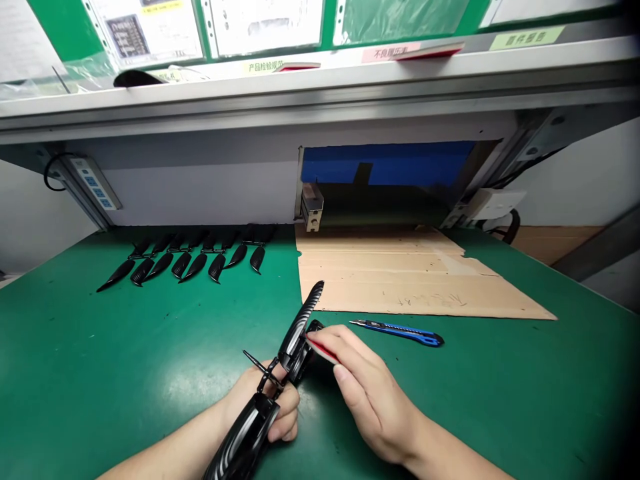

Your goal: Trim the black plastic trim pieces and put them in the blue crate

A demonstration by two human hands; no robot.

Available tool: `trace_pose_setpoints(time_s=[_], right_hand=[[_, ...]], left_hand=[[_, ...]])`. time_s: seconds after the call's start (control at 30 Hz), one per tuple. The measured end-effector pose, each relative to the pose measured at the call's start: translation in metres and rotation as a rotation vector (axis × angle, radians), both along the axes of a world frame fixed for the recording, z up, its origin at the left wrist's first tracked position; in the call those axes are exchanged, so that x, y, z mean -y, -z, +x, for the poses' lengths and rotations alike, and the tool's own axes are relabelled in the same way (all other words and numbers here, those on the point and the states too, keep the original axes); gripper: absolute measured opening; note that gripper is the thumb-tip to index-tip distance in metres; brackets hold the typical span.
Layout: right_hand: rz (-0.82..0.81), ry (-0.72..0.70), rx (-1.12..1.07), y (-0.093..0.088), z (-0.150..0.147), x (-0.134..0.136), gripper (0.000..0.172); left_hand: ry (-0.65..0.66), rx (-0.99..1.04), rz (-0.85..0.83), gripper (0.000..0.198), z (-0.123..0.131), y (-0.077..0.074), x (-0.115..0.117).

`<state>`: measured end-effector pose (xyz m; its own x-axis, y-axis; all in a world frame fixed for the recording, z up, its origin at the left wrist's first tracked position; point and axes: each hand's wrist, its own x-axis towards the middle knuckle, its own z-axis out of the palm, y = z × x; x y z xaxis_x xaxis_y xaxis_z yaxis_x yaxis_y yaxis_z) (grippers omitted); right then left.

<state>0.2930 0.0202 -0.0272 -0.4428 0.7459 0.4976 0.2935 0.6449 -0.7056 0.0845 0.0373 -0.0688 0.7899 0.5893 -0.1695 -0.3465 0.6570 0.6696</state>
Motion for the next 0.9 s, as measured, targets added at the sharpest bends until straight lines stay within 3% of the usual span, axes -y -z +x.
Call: trace_pose_setpoints(time_s=[0.17,0.27,0.47,0.63,0.8,0.9], right_hand=[[-0.034,0.076,0.046,0.013,-0.006,0.001,0.035],[-0.034,0.063,0.045,0.009,-0.006,0.001,0.033],[-0.19,-0.186,-0.056,-0.014,0.0,0.006,0.038],[-0.076,0.071,-0.092,-0.007,0.001,0.004,0.03],[-0.206,-0.209,-0.016,-0.017,0.0,0.006,0.038],[-0.18,-0.14,-0.003,-0.022,0.007,0.004,0.037]], left_hand=[[-0.028,0.016,0.015,0.03,0.002,0.006,0.002],[-0.042,0.022,0.024,0.027,0.001,0.008,0.004],[-0.067,0.041,0.031,0.022,-0.001,0.001,0.004],[-0.062,0.026,0.059,0.02,0.001,-0.002,0.008],[-0.069,0.097,0.081,0.027,0.001,0.0,0.005],[-0.04,0.111,0.167,0.04,-0.006,-0.007,0.0]])
